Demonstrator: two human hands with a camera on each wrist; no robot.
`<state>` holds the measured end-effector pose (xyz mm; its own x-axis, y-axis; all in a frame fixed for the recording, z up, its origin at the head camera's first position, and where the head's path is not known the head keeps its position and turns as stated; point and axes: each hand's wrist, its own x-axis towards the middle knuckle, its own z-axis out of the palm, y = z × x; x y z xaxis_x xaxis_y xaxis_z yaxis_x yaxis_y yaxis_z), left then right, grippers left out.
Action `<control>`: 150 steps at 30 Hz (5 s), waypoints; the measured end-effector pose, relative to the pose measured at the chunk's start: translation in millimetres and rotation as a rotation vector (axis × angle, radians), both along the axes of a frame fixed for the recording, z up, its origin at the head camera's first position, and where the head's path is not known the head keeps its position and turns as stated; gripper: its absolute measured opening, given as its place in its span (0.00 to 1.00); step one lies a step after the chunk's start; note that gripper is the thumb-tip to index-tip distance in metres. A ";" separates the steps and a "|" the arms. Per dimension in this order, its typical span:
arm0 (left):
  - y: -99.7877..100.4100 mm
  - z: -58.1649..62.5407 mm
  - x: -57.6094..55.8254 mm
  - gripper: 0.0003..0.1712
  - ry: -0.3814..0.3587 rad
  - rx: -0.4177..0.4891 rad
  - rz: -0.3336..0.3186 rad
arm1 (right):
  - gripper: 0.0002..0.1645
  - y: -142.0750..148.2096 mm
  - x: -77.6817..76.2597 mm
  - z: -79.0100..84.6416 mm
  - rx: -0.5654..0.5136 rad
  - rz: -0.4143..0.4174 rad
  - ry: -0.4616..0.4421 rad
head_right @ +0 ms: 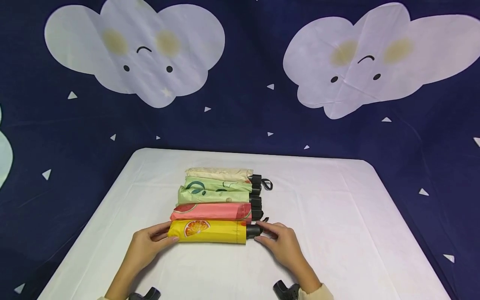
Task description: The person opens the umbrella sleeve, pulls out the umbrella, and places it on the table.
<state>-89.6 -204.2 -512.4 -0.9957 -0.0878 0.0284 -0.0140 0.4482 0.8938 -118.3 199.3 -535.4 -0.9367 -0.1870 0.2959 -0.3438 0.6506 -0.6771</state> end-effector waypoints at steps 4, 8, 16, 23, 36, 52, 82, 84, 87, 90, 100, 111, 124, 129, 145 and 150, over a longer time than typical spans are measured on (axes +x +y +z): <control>2.1 1.4 1.0 0.31 0.055 -0.123 0.009 | 0.27 0.3 0.1 1.0 -0.008 0.002 -0.002; 4.4 2.9 1.9 0.30 0.112 -0.263 0.013 | 0.27 1.3 0.2 1.5 -0.008 -0.005 -0.009; 4.8 1.6 8.3 0.32 0.091 -0.219 0.003 | 0.25 4.5 2.1 2.0 -0.131 0.010 -0.141; 4.9 7.1 10.1 0.37 -0.050 0.228 -0.013 | 0.25 9.3 3.1 4.2 -0.249 0.051 -0.292; 9.4 54.4 -18.2 0.39 0.076 0.447 -0.316 | 0.27 27.9 0.2 52.6 -0.585 0.247 -0.352; 40.4 107.2 -51.6 0.40 0.106 0.497 -0.477 | 0.26 35.4 -7.7 131.5 -0.602 0.237 -0.207; 18.6 103.6 -41.2 0.35 0.180 0.426 -0.395 | 0.23 48.3 -5.5 114.0 -0.853 0.308 -0.123; 16.3 102.7 -40.4 0.34 0.190 0.426 -0.394 | 0.23 49.5 -5.2 113.8 -0.857 0.311 -0.111; 13.0 102.0 -39.0 0.34 0.198 0.421 -0.387 | 0.22 52.6 -4.6 113.0 -0.858 0.315 -0.098; 9.1 101.1 -37.0 0.34 0.205 0.414 -0.376 | 0.22 56.1 -3.9 112.1 -0.861 0.323 -0.079; -4.3 95.4 -30.0 0.34 0.248 0.433 -0.374 | 0.22 66.3 -1.4 110.0 -0.961 0.411 -0.021; -18.9 87.5 -19.0 0.34 0.280 0.486 -0.376 | 0.23 79.6 2.6 102.8 -0.995 0.432 -0.002; -38.1 81.5 -6.1 0.35 0.299 0.534 -0.344 | 0.23 97.1 13.7 98.2 -1.034 0.439 0.013; -48.6 75.5 1.3 0.35 0.286 0.538 -0.308 | 0.23 105.6 19.0 96.2 -1.073 0.417 0.008; -68.1 54.3 18.4 0.36 0.234 0.507 -0.331 | 0.23 140.7 38.9 72.6 -0.973 0.258 -0.094; -71.2 38.0 22.7 0.34 0.180 0.516 -0.336 | 0.23 152.4 46.6 53.6 -0.924 0.208 -0.146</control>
<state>-67.0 -275.4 -474.5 -0.9549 0.1812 0.2353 0.2228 -0.0867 0.9710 -71.7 351.6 -481.8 -0.9504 -0.1048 0.2927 -0.2637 -0.2270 -0.9375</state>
